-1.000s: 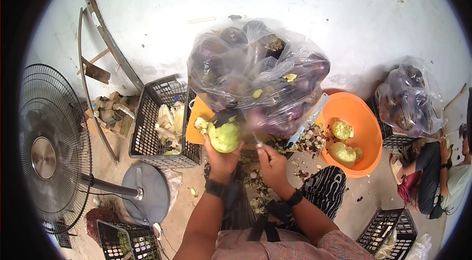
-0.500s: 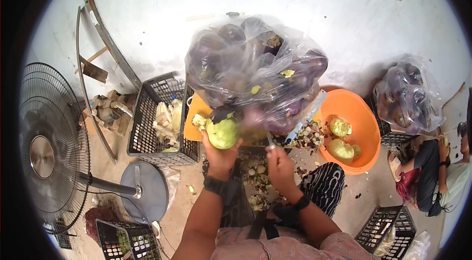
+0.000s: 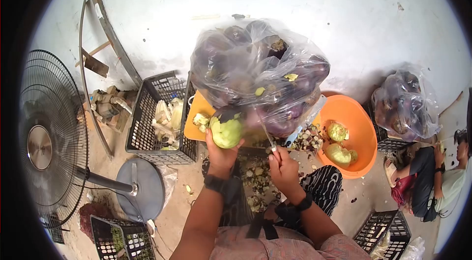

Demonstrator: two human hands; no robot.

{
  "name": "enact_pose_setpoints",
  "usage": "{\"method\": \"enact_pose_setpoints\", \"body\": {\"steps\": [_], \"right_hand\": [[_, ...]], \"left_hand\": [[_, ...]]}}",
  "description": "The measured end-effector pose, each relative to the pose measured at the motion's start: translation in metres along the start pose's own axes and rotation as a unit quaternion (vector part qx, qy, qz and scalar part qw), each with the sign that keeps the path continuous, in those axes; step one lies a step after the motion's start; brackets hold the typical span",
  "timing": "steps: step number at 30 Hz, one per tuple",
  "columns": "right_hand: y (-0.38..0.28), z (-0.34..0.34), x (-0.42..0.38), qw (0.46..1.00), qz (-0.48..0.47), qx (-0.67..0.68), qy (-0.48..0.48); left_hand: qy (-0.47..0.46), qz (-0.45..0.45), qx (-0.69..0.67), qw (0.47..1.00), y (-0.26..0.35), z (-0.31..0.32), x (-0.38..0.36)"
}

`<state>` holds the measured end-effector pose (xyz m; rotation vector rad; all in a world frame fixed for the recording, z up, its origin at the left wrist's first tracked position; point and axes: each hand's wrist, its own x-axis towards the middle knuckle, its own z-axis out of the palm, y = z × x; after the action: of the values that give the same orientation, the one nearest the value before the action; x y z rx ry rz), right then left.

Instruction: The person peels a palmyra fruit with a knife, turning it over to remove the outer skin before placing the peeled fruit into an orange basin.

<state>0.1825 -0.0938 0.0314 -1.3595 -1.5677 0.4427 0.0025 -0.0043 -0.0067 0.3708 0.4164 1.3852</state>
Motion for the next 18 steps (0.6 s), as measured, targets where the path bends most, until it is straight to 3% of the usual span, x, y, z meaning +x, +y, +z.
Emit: {"method": "enact_pose_setpoints", "body": {"steps": [3, 5, 6, 11, 18], "right_hand": [[-0.008, -0.006, 0.002, 1.000, -0.029, 0.010, -0.002], [-0.007, -0.001, 0.003, 0.989, -0.146, -0.024, 0.017], [-0.009, -0.001, 0.003, 0.989, -0.146, -0.023, 0.015], [-0.013, -0.003, 0.010, 0.971, -0.191, -0.144, -0.013], [-0.015, -0.006, 0.022, 0.965, -0.202, -0.164, -0.024]], "left_hand": [[-0.011, -0.001, 0.003, 1.000, 0.000, 0.001, 0.000], [-0.005, 0.027, -0.003, 1.000, -0.002, 0.008, -0.004], [-0.049, 0.035, 0.000, 0.998, -0.001, 0.011, -0.006], [-0.021, 0.050, 0.038, 0.998, -0.001, 0.013, -0.007], [-0.037, 0.072, 0.032, 0.996, -0.005, -0.004, 0.000]]}}
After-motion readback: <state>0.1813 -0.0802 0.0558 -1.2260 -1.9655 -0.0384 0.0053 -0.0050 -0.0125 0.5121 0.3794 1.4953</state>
